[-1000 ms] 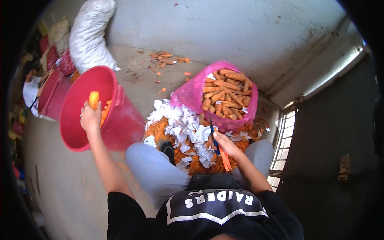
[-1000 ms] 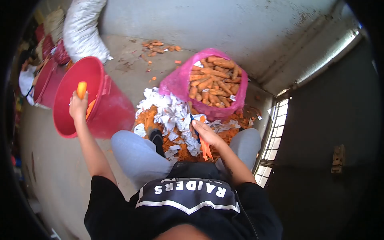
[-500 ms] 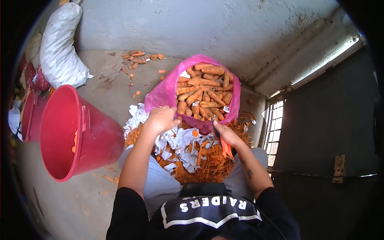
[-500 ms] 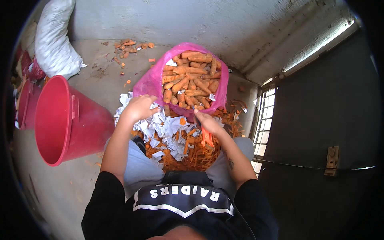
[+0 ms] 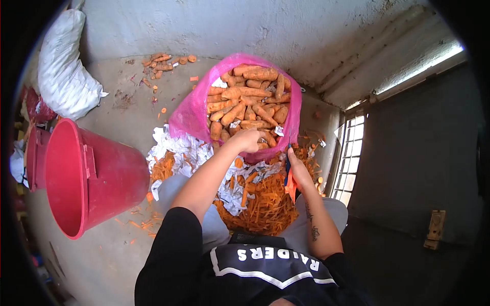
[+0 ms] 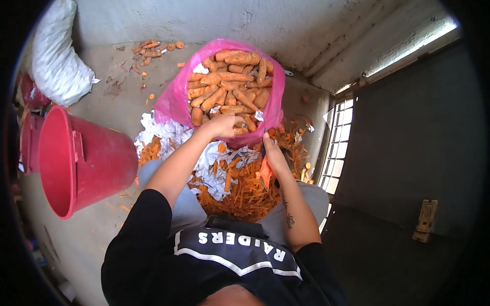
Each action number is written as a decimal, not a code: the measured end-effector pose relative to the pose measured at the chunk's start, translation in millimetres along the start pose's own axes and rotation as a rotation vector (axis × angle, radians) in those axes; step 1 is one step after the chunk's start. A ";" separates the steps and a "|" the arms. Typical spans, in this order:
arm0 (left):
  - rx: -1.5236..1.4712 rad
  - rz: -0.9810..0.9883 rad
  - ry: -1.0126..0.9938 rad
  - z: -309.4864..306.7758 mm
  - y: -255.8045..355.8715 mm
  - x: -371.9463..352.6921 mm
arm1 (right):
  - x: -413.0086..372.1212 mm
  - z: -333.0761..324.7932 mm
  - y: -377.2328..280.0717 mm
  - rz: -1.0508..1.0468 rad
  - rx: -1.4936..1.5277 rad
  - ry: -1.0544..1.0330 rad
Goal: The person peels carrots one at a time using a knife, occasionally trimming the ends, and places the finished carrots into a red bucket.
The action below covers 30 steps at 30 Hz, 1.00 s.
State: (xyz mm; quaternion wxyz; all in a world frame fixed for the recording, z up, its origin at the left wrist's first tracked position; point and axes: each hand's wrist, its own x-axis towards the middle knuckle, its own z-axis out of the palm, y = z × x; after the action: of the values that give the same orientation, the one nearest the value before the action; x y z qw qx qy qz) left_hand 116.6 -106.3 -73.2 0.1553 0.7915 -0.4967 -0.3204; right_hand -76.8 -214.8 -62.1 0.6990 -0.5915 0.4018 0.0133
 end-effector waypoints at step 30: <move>-0.363 -0.137 0.848 -61.9 12.1 -80.5 | -2.8 28.0 -25.7 -0.374 0.115 0.068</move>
State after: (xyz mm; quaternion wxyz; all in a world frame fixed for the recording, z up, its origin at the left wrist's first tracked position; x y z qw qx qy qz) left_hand 125.0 -45.1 8.2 0.4591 0.8437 -0.2719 -0.0599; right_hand -50.7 -197.7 -40.2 0.7080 -0.6149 0.3083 -0.1600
